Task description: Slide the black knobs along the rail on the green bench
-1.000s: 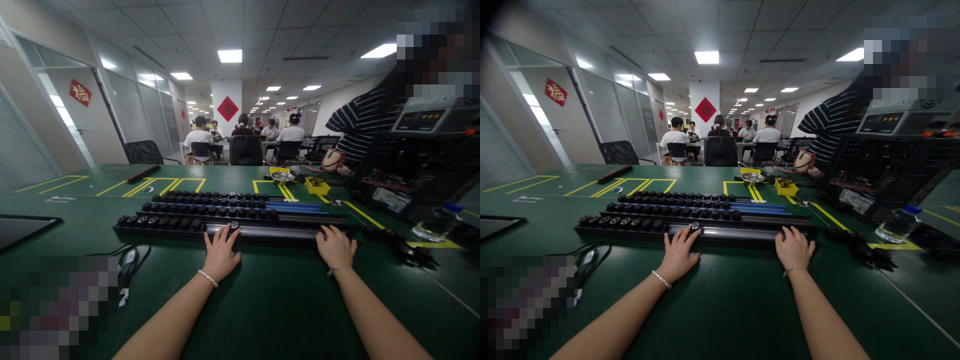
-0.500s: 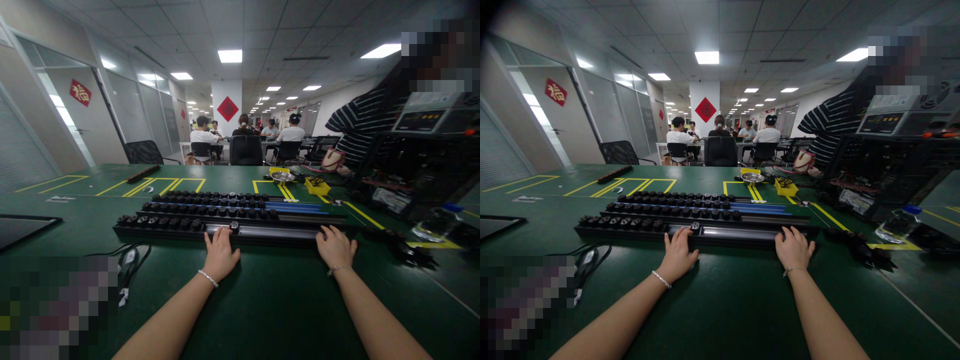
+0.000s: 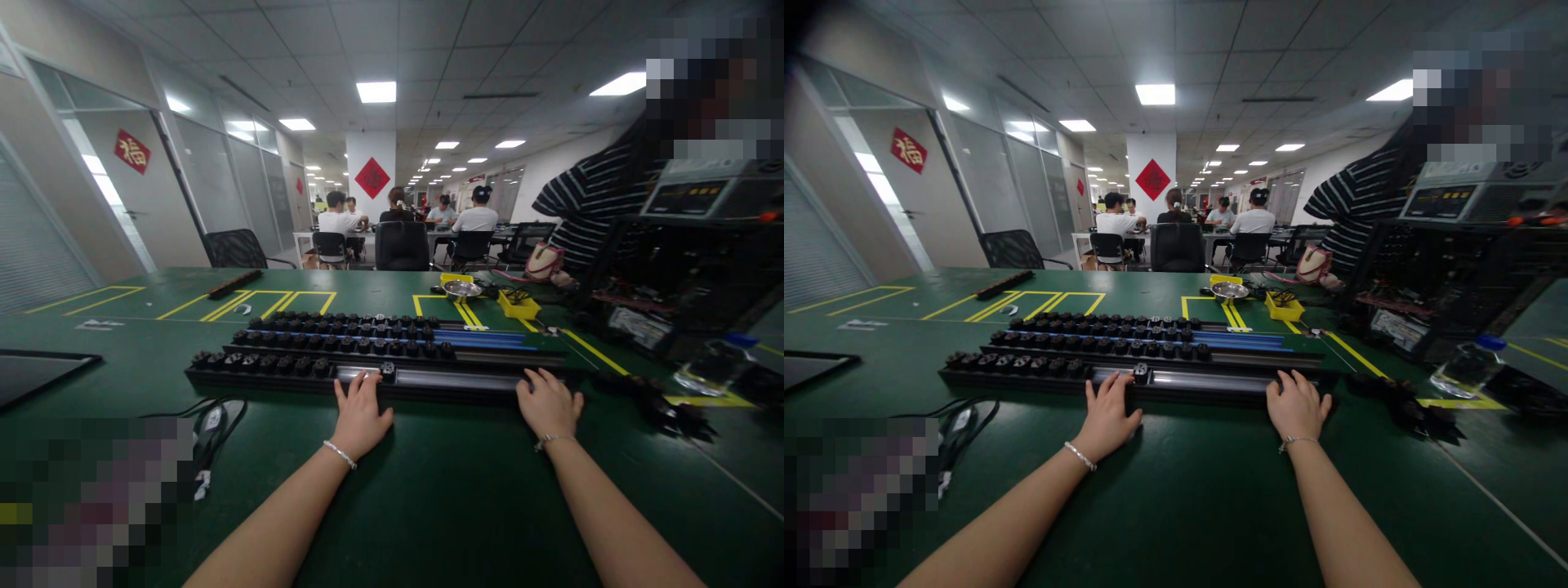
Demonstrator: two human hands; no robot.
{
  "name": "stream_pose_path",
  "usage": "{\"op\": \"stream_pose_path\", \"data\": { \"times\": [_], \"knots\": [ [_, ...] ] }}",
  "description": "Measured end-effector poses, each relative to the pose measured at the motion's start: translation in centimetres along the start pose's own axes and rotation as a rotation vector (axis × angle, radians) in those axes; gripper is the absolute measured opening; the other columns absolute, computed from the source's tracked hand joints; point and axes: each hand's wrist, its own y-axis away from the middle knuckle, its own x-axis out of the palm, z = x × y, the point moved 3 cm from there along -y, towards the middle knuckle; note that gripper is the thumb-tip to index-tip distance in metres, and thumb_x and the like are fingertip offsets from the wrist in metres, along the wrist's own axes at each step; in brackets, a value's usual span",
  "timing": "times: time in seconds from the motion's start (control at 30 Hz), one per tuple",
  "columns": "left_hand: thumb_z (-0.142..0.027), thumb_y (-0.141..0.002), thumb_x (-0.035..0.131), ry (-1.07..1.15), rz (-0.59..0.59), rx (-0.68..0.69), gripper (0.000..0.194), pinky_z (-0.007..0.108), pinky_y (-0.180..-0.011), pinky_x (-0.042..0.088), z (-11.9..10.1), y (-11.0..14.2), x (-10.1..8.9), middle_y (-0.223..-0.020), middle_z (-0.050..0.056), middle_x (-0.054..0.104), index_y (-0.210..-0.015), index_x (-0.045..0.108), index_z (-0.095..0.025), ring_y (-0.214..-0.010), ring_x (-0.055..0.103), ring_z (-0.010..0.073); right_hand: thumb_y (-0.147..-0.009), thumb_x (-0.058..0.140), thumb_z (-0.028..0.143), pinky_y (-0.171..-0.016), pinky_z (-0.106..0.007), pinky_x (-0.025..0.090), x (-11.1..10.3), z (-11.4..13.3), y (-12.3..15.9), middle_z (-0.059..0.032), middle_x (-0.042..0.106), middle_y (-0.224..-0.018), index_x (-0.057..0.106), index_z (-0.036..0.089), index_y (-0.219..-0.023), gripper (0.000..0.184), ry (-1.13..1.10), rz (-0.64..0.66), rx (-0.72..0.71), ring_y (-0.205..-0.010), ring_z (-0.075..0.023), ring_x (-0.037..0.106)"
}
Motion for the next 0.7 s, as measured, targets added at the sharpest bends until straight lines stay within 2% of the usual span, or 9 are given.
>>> {"op": "stream_pose_path", "data": {
  "times": [0.2,0.5,0.6,0.7],
  "knots": [
    [-0.03,-0.073,0.055,-0.019,0.026,-0.002,0.055,0.064,-0.106,0.002,0.0,0.0,0.0,-0.135,0.007,0.045,-0.124,0.039,-0.022,-0.131,0.027,0.0261,-0.083,0.027,0.04,-0.104,-0.054,0.014,0.0,-0.1,-0.1,-0.0083,0.048,-0.131,0.057,0.021,-0.118,0.05,0.005,0.043,-0.001,-0.12,-0.0263,0.039],
    [-0.03,-0.072,0.056,-0.034,0.057,-0.012,0.056,0.064,-0.106,0.003,-0.2,0.0,-0.4,-0.134,0.007,0.046,-0.125,0.039,-0.024,-0.13,0.028,0.0276,-0.083,0.029,0.038,-0.103,-0.058,0.014,-0.3,0.4,0.2,-0.009,0.047,-0.131,0.056,0.021,-0.119,0.049,0.003,0.03,-0.008,-0.121,-0.0278,0.038],
    [-0.03,-0.072,0.056,-0.031,0.06,-0.009,0.056,0.065,-0.106,0.003,-0.2,0.0,-0.4,-0.134,0.006,0.046,-0.125,0.04,-0.024,-0.129,0.029,0.0278,-0.084,0.027,0.038,-0.104,-0.057,0.014,-0.8,1.3,0.5,-0.0091,0.047,-0.132,0.055,0.02,-0.121,0.049,0.013,0.021,-0.058,-0.123,-0.0271,0.035],
    [-0.03,-0.072,0.056,-0.026,0.054,-0.003,0.056,0.066,-0.105,0.002,-0.1,-0.1,-0.3,-0.134,0.006,0.046,-0.125,0.04,-0.025,-0.129,0.03,0.0277,-0.085,0.028,0.036,-0.104,-0.051,0.018,-1.5,3.2,1.3,-0.0093,0.046,-0.133,0.053,0.018,-0.122,0.048,0.01,0.005,-0.183,-0.125,-0.0251,0.033]
  ]
}}
